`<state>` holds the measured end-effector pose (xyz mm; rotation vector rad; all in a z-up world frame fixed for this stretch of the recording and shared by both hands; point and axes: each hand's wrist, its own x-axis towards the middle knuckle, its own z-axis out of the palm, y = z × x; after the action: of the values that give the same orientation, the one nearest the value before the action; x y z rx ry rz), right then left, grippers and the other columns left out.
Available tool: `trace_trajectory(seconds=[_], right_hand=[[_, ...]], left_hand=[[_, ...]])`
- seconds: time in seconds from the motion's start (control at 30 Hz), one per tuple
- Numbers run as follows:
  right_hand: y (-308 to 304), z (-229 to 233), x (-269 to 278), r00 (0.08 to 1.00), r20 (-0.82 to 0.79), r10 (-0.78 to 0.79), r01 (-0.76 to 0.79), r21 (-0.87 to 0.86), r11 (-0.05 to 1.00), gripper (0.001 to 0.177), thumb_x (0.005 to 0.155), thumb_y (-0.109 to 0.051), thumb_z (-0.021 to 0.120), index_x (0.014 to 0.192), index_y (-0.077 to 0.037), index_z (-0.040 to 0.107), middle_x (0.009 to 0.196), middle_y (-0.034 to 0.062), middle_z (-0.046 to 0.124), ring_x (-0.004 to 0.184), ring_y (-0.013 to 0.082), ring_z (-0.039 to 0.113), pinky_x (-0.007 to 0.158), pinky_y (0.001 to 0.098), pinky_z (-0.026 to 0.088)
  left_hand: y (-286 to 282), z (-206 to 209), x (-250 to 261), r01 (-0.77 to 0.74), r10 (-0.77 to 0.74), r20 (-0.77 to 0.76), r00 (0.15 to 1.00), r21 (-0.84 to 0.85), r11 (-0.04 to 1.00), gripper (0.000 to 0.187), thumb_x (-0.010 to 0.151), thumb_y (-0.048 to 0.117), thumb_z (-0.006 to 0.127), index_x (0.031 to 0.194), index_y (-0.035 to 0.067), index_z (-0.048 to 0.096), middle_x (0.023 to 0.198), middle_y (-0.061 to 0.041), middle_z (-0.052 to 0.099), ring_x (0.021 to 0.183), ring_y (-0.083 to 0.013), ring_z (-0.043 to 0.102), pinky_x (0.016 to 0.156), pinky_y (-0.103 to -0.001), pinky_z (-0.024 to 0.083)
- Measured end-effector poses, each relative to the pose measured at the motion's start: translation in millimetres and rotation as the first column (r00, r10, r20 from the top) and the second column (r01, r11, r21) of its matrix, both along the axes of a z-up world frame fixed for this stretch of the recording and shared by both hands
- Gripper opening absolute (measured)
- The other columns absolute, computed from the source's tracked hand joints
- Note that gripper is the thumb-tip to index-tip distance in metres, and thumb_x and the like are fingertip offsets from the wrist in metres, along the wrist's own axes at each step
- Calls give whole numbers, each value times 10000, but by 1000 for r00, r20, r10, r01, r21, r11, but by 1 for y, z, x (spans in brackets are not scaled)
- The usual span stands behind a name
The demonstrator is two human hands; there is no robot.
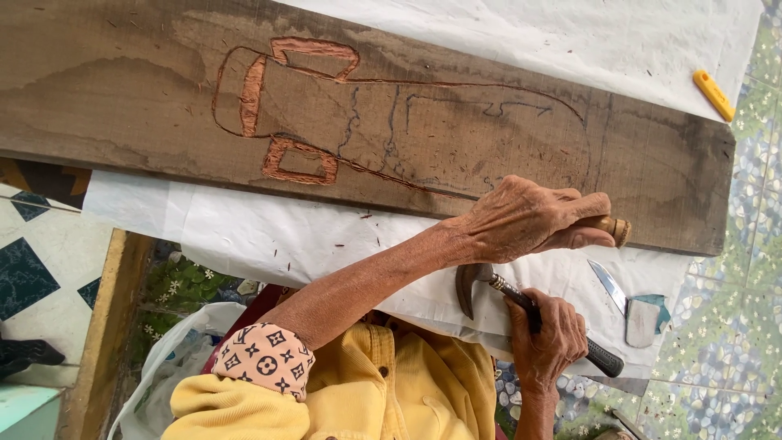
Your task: Carving a decorative outline into a wooden plank using a manual chisel and a hammer.
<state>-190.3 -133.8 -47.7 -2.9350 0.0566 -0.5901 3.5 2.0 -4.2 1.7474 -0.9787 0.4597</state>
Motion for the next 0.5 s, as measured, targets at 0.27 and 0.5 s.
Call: trace_trajectory(seconds=[0.27, 0.5], right_hand=[[0, -1, 1, 1000, 0, -1, 1, 0, 1000, 221, 1021, -368, 704, 1018, -147, 703, 846, 20, 654, 789, 245, 616, 765, 395, 422], [0, -2, 1, 1000, -1, 5, -5, 6, 1000, 245, 1021, -386, 697, 1008, -141, 693, 830, 26, 637, 785, 254, 618, 771, 400, 426]], left_hand=[[5, 8, 2, -8, 11, 35, 999, -64, 998, 293, 1049, 455, 398, 990, 173, 445, 725, 7, 537, 516, -147, 446, 444, -321, 344], [5, 6, 2, 11, -11, 4, 1000, -75, 997, 297, 1044, 472, 375, 974, 188, 429, 718, 16, 534, 527, -137, 455, 450, -318, 348]])
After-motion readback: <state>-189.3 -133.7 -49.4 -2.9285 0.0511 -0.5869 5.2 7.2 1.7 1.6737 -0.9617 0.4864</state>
